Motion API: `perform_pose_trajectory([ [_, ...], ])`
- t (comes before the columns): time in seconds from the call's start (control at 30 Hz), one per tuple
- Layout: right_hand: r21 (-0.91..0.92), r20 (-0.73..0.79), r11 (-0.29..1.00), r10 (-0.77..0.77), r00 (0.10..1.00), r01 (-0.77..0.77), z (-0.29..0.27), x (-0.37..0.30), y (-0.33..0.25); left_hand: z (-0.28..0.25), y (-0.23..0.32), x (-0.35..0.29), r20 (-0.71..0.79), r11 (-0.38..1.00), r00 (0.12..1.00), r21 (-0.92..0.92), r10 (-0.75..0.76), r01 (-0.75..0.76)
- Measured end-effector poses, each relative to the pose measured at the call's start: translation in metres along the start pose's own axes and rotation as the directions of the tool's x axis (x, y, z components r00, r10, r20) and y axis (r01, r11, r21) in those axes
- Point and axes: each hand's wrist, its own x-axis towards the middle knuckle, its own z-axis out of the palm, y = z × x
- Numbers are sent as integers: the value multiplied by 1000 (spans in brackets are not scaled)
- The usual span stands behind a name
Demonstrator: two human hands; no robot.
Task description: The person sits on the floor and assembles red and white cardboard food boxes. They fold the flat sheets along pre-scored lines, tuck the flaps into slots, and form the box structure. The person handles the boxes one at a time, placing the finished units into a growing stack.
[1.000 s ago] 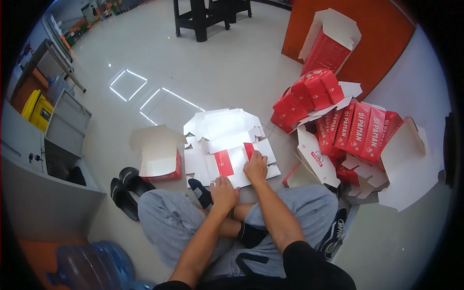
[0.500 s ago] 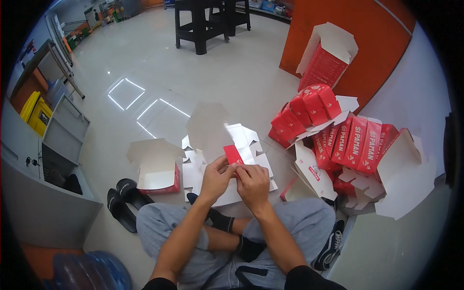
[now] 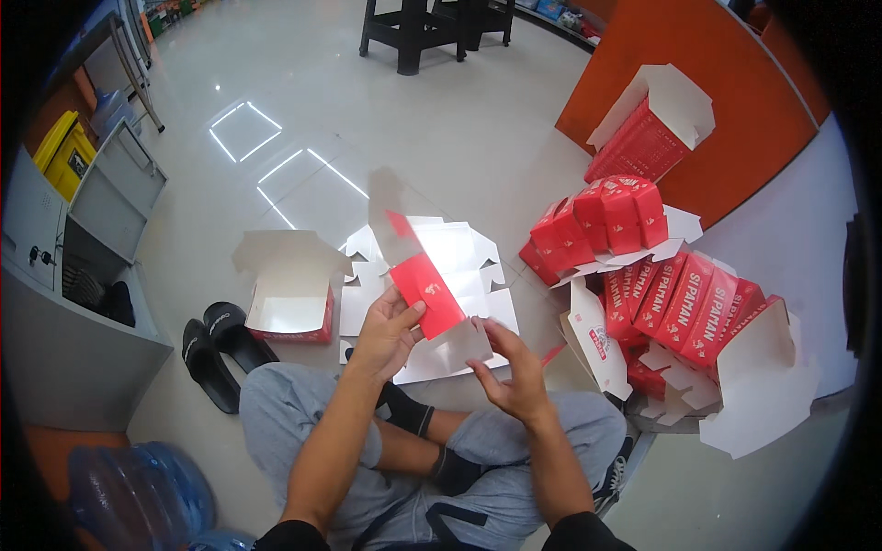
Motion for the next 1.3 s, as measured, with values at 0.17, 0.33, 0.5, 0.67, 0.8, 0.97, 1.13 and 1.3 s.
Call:
perform_pose_trajectory([
  [0.17,-290,138,902,-290,947,319,-2,11,7,-8,13,-3,7,984,999,-175,-37,38],
  [0.33,-385,198,859,-281,939,338,-7,12,-1,-5,17,-3,-31,999,999,16,-31,32],
  [0.5,-407,145,862,-266,953,302,-2,10,1,-1,-6,-8,-38,990,999,-141,-20,15],
  [0.67,-345,145,888,-268,952,303,-2,5,8,11,-1,-8,-25,985,999,-168,41,-44],
  [0.8,-156,44,956,-243,969,247,-14,5,8,1,8,-9,48,984,999,-180,10,-2],
  [0.97,-265,44,914,-308,950,308,-21,10,-4,17,11,-15,13,985,1000,-170,11,-9],
  [1.13,-533,121,762,-362,924,368,-5,8,-6,28,-16,-27,-6,982,991,-132,132,-132],
  [1.3,-512,31,789,-379,925,340,5,3,7,46,-38,-33,-114,945,949,-116,293,-305],
])
